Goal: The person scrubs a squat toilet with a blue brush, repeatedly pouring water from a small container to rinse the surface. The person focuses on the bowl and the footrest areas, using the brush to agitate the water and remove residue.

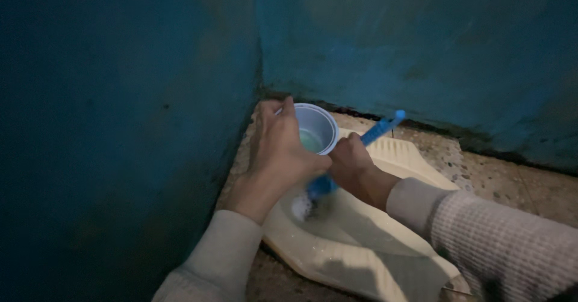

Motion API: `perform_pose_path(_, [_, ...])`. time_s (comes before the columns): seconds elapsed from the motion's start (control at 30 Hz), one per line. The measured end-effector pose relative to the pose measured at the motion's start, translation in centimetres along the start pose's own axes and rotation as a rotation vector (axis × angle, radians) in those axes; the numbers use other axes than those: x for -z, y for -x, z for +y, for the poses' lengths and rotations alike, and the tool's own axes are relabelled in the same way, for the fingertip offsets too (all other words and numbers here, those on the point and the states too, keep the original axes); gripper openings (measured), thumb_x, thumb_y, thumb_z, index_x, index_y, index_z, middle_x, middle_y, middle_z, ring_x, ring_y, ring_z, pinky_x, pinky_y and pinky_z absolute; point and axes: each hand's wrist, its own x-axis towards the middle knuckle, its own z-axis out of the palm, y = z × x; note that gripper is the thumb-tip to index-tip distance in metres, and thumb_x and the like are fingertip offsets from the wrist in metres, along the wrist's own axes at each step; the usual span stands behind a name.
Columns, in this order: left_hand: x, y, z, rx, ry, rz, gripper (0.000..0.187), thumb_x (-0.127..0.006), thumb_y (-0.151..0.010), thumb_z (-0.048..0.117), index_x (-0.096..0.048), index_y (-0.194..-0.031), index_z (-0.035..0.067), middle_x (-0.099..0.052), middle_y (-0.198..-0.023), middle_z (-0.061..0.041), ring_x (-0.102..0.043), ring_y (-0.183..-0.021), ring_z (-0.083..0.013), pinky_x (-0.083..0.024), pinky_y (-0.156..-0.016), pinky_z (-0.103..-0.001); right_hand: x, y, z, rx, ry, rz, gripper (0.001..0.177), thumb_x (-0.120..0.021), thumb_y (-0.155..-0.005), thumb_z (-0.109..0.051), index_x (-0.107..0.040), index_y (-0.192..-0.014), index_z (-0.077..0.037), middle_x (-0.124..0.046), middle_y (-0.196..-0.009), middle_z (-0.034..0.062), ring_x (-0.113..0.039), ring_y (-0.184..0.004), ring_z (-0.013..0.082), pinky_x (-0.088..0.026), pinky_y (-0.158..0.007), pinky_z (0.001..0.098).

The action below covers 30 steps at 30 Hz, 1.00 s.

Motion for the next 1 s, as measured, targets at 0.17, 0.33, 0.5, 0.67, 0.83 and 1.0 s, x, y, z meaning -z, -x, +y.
perform_pose_path(0.17, [-0.5,0.0,-0.6,-0.060,0.038,0.041,0.122,-0.098,-0.047,0.030,-0.038,-0.147,-0.007,-0.044,-0.138,-0.018,-0.051,-0.128,-0.0348,-0.049,-0.103,-0.042,-0.6,2.2,2.7,-0.038,0.030,0.144,0.019,-0.062,-0.092,-0.021,-0.078,-0.100,-0.028,-0.071,-0.100,0.0019,-0.064,-0.105,0.0229,-0.042,-0.087,0.0439])
perform_pose_path(0.33, [-1.1,0.1,-0.7,-0.104,0.076,0.044,0.118,-0.098,-0.050,0.030,-0.041,-0.145,-0.008,-0.043,-0.139,-0.019,-0.049,-0.129,-0.0363,-0.048,-0.104,-0.042,-5.0,6.9,8.9,-0.190,-0.184,0.064,0.038,-0.057,-0.097,-0.023,-0.076,-0.114,-0.051,-0.071,-0.107,-0.0040,-0.067,-0.105,0.0159,-0.044,-0.093,0.0379])
perform_pose_path(0.5, [-1.2,0.1,-0.1,0.000,0.019,-0.017,0.125,-0.100,-0.046,0.021,-0.037,-0.152,-0.002,-0.037,-0.144,-0.018,-0.045,-0.131,-0.0355,-0.044,-0.107,-0.042,-7.0,11.9,15.6,-0.410,-0.304,-0.367,0.028,-0.064,-0.097,-0.036,-0.077,-0.114,-0.053,-0.075,-0.122,-0.0144,-0.067,-0.120,0.0115,-0.037,-0.114,0.0417])
perform_pose_path(0.67, [-1.0,0.5,-0.2,-0.108,0.114,-0.002,0.105,-0.097,-0.048,0.019,-0.048,-0.139,-0.001,-0.042,-0.142,-0.020,-0.043,-0.134,-0.0366,-0.043,-0.109,-0.041,-9.8,11.4,15.4,-0.486,-0.286,-0.240,0.042,-0.062,-0.094,-0.021,-0.077,-0.114,-0.055,-0.078,-0.116,-0.0077,-0.074,-0.109,0.0149,-0.048,-0.103,0.0393])
perform_pose_path(0.83, [-1.7,0.4,0.1,-0.156,0.124,0.028,0.099,-0.097,-0.046,0.018,-0.054,-0.134,0.004,-0.047,-0.138,-0.021,-0.040,-0.139,-0.0380,-0.042,-0.111,-0.043,-8.4,4.9,5.1,-0.395,-0.514,0.123,0.038,-0.060,-0.092,-0.023,-0.076,-0.116,-0.048,-0.075,-0.105,-0.0008,-0.068,-0.106,0.0213,-0.039,-0.102,0.0504])
perform_pose_path(1.0, [-2.3,0.5,0.1,-0.075,0.138,0.028,0.124,-0.098,-0.041,0.020,-0.040,-0.149,0.003,-0.042,-0.140,-0.021,-0.049,-0.128,-0.0374,-0.047,-0.104,-0.041,-7.1,2.9,4.3,-0.332,-0.516,0.186,0.037,-0.060,-0.093,-0.020,-0.077,-0.113,-0.046,-0.074,-0.105,0.0027,-0.068,-0.104,0.0223,-0.041,-0.097,0.0456])
